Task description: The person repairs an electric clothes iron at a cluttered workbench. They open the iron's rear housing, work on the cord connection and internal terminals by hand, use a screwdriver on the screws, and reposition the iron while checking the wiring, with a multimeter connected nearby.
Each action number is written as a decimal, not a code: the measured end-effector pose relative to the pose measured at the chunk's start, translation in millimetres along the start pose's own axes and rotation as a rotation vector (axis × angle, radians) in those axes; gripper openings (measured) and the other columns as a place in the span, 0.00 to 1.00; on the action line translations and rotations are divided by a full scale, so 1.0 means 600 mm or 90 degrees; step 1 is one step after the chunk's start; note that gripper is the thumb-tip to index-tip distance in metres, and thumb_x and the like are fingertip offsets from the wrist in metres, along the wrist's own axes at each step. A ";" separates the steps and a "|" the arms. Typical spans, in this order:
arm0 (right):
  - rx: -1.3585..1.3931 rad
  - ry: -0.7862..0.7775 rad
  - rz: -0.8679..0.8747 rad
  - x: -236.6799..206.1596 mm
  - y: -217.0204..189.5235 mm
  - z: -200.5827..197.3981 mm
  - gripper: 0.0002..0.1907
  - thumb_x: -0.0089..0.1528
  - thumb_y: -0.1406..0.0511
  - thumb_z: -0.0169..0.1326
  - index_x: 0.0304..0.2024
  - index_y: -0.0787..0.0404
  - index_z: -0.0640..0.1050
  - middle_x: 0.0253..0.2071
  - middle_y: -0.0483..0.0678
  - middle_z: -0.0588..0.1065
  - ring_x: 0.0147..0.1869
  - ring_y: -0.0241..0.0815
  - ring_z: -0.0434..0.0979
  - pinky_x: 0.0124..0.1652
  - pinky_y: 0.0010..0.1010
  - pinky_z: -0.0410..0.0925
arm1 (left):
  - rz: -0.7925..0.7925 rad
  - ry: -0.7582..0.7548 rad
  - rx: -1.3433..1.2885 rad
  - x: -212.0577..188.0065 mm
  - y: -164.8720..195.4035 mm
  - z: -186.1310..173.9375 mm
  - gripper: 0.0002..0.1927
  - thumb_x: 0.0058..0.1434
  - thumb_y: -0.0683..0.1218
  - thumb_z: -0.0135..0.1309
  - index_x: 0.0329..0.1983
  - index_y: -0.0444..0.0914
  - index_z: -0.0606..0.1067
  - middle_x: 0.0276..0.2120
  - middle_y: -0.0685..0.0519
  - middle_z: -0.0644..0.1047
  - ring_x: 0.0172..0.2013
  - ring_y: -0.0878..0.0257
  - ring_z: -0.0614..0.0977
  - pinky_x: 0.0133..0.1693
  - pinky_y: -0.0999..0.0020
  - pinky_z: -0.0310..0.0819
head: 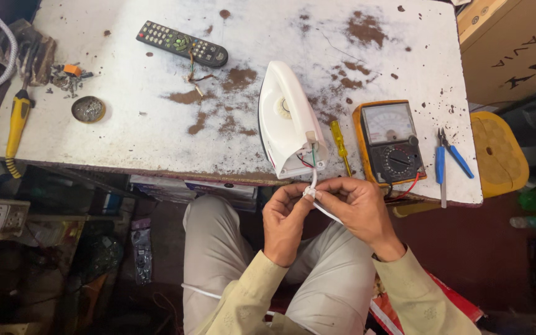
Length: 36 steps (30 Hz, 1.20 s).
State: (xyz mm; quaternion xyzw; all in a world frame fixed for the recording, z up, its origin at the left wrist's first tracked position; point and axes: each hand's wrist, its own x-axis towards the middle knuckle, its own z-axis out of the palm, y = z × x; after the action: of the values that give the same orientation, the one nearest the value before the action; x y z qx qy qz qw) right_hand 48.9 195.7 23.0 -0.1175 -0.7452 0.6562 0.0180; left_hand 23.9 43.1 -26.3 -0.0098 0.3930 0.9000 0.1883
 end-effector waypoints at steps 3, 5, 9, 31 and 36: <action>-0.039 -0.006 0.017 0.003 -0.002 0.001 0.08 0.61 0.73 0.61 0.42 0.71 0.83 0.36 0.48 0.83 0.37 0.30 0.79 0.36 0.21 0.73 | 0.008 0.039 0.018 0.004 -0.012 0.000 0.07 0.66 0.38 0.56 0.45 0.29 0.77 0.39 0.52 0.82 0.37 0.71 0.81 0.43 0.76 0.76; -0.029 0.004 0.007 0.004 -0.003 0.003 0.07 0.60 0.73 0.61 0.41 0.71 0.84 0.36 0.48 0.83 0.37 0.29 0.79 0.36 0.21 0.74 | 0.020 0.052 0.054 0.006 -0.017 0.001 0.07 0.65 0.38 0.57 0.44 0.29 0.77 0.38 0.53 0.81 0.36 0.72 0.80 0.40 0.77 0.75; -0.066 0.042 0.001 0.004 -0.004 0.008 0.06 0.58 0.73 0.62 0.38 0.70 0.84 0.33 0.46 0.83 0.34 0.28 0.79 0.34 0.21 0.73 | 0.040 0.078 0.127 0.008 -0.021 0.003 0.06 0.64 0.38 0.57 0.42 0.29 0.78 0.36 0.54 0.82 0.34 0.73 0.79 0.37 0.77 0.75; -0.109 0.058 -0.017 0.007 -0.003 0.018 0.05 0.57 0.72 0.61 0.36 0.69 0.84 0.32 0.46 0.83 0.34 0.28 0.80 0.35 0.20 0.75 | 0.002 0.097 0.081 0.003 -0.033 -0.003 0.09 0.66 0.39 0.56 0.46 0.28 0.80 0.32 0.55 0.81 0.30 0.74 0.76 0.32 0.78 0.70; -0.075 0.026 0.046 0.012 -0.013 -0.001 0.06 0.59 0.71 0.62 0.36 0.71 0.85 0.30 0.45 0.82 0.30 0.28 0.78 0.30 0.21 0.71 | -0.073 0.035 0.075 -0.004 -0.018 -0.017 0.12 0.68 0.40 0.54 0.51 0.29 0.80 0.33 0.54 0.81 0.27 0.73 0.72 0.27 0.78 0.62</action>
State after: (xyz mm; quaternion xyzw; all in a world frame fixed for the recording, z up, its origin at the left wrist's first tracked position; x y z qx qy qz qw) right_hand 41.0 196.6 30.0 -0.1586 -0.7771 0.6091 0.0023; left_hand 28.4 41.7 -40.6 -0.0456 0.4493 0.8623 0.2291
